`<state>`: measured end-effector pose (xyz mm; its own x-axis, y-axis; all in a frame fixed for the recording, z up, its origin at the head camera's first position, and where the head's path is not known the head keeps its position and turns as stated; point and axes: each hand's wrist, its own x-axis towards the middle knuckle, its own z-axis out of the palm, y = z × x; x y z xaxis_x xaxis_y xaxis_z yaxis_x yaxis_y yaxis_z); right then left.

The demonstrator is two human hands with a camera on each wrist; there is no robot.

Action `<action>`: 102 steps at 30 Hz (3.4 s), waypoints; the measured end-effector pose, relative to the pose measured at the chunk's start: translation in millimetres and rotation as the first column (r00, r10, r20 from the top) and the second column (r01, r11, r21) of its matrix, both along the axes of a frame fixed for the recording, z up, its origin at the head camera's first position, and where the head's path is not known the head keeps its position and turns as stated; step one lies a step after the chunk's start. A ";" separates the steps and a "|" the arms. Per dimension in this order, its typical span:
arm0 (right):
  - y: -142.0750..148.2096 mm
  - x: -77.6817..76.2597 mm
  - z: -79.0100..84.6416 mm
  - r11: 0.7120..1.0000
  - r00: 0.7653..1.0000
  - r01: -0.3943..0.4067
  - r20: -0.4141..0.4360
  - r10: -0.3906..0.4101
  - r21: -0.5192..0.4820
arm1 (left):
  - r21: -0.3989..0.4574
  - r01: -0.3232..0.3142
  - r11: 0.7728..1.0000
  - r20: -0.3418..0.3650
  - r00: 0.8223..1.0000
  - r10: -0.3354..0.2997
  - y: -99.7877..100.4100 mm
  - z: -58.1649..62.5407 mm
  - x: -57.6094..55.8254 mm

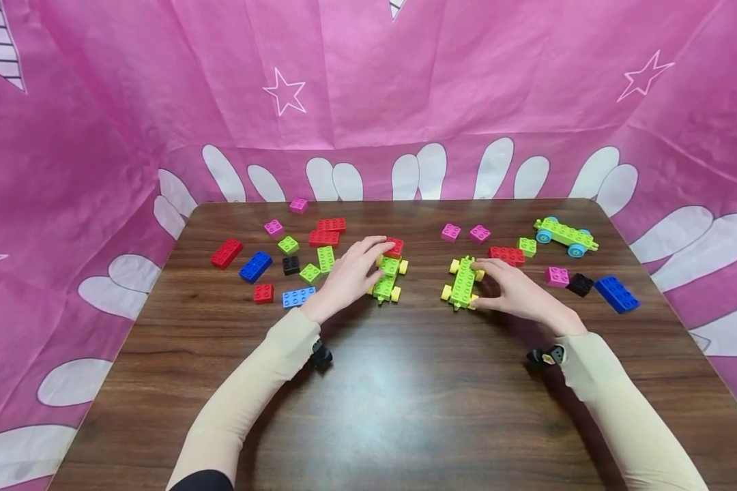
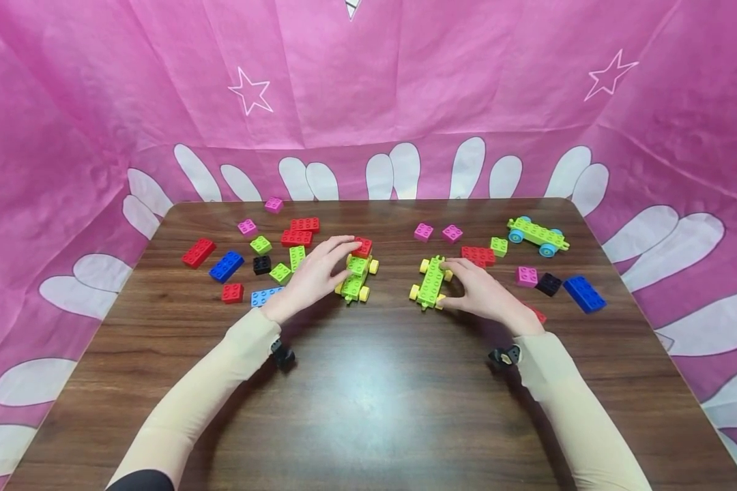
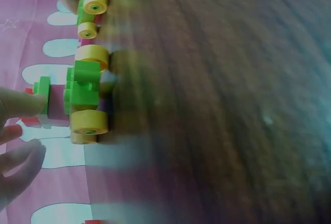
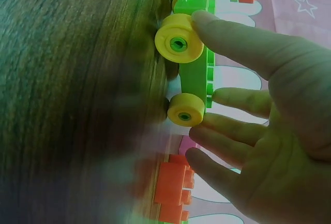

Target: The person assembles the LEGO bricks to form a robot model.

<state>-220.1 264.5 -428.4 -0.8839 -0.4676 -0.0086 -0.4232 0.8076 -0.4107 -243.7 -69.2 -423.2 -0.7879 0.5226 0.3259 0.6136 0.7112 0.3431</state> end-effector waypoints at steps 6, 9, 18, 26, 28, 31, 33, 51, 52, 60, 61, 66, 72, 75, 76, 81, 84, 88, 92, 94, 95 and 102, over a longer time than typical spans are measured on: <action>0.4 -0.5 -1.0 1.000 1.000 -0.009 0.014 0.009 0.000 | -0.043 0.017 0.999 -0.129 0.991 -0.022 0.0 -3.7 0.2; -0.8 -0.1 -1.9 0.999 1.000 -0.029 0.011 0.029 -0.020 | -0.054 0.008 0.999 -0.134 0.991 -0.015 0.1 -5.4 -2.7; -8.3 -0.2 -5.7 0.995 0.996 -0.085 -0.008 0.085 -0.058 | -0.071 -0.033 0.997 -0.140 0.990 0.023 -0.1 -6.5 -17.7; -21.9 0.7 -9.8 0.990 0.994 -0.106 0.019 0.108 -0.092 | -0.110 -0.070 0.991 -0.139 0.989 0.055 -0.6 -1.7 -35.0; -24.8 0.7 -10.0 0.988 0.993 -0.116 0.009 0.117 -0.098 | -0.119 -0.075 0.990 -0.147 0.987 0.057 0.5 -0.5 -39.7; -28.5 0.5 -10.9 0.986 0.991 -0.134 -0.002 0.135 -0.103 | -0.134 -0.089 0.987 -0.140 0.988 0.070 2.2 1.8 -45.6; -30.6 0.6 -11.6 0.983 0.989 -0.146 -0.005 0.147 -0.107 | -0.148 -0.103 0.984 -0.135 0.987 0.083 3.3 3.1 -48.8; -58.6 2.2 -10.4 0.965 0.972 -0.236 -0.007 0.237 -0.114 | -0.190 -0.239 0.952 -0.224 0.955 0.195 15.4 3.6 -68.6; -60.9 1.8 -10.4 0.963 0.970 -0.242 -0.006 0.243 -0.115 | -0.192 -0.248 0.949 -0.221 0.954 0.205 15.6 3.7 -69.5; -70.7 -1.2 -12.4 0.963 0.968 -0.244 0.030 0.249 -0.115 | -0.194 -0.274 0.942 -0.169 0.955 0.243 13.6 4.7 -66.5; -71.1 -1.6 -12.7 0.963 0.968 -0.244 0.034 0.249 -0.116 | -0.192 -0.275 0.942 -0.171 0.955 0.244 13.4 4.8 -64.7; -71.3 -3.4 -13.7 0.960 0.966 -0.249 0.038 0.256 -0.127 | -0.161 -0.260 0.952 -0.183 0.956 0.230 12.7 7.0 -52.1; -73.6 -6.5 -11.8 0.961 0.965 -0.252 0.040 0.258 -0.117 | -0.132 -0.172 0.976 -0.066 0.984 0.165 9.2 12.8 -32.8; -75.5 -7.5 -10.2 0.961 0.965 -0.253 0.040 0.259 -0.115 | -0.145 -0.105 0.984 0.021 0.994 0.109 7.6 13.0 -22.6; -76.4 -8.0 -9.9 0.960 0.965 -0.253 0.041 0.259 -0.116 | -0.152 -0.080 0.985 0.043 0.995 0.088 7.2 12.5 -19.1; -81.0 -11.5 -9.1 0.959 0.963 -0.258 0.047 0.265 -0.119 | -0.189 0.016 0.982 0.134 0.991 0.010 5.3 6.3 -1.7; -83.4 -13.7 -9.3 0.960 0.963 -0.258 0.055 0.265 -0.111 | -0.216 0.056 0.975 0.179 0.984 -0.017 3.4 2.1 6.3; -85.2 -15.0 -9.1 0.958 0.961 -0.263 0.054 0.270 -0.110 | -0.244 0.094 0.965 0.215 0.976 -0.041 1.5 -2.2 12.3; -85.8 -15.5 -10.7 0.957 0.961 -0.267 0.047 0.274 -0.117 | -0.259 0.119 0.958 0.234 0.970 -0.057 1.4 -5.3 15.5; -86.1 -15.6 -12.0 0.957 0.961 -0.264 0.051 0.272 -0.123 | -0.265 0.131 0.955 0.231 0.970 -0.069 1.2 -7.0 16.3; -86.3 -15.5 -12.6 0.957 0.961 -0.263 0.052 0.271 -0.123 | -0.268 0.137 0.954 0.230 0.970 -0.075 1.0 -7.6 16.6; -86.7 -14.7 -14.4 0.956 0.960 -0.265 0.062 0.274 -0.128 | -0.269 0.159 0.950 0.217 0.971 -0.102 -2.5 -12.6 16.3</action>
<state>-234.8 177.8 -442.8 -0.7235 -0.6903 -0.0033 -0.5814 0.6119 -0.5362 -227.4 -71.8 -435.8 -0.7398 0.6728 -0.0055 0.6479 0.7146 0.2637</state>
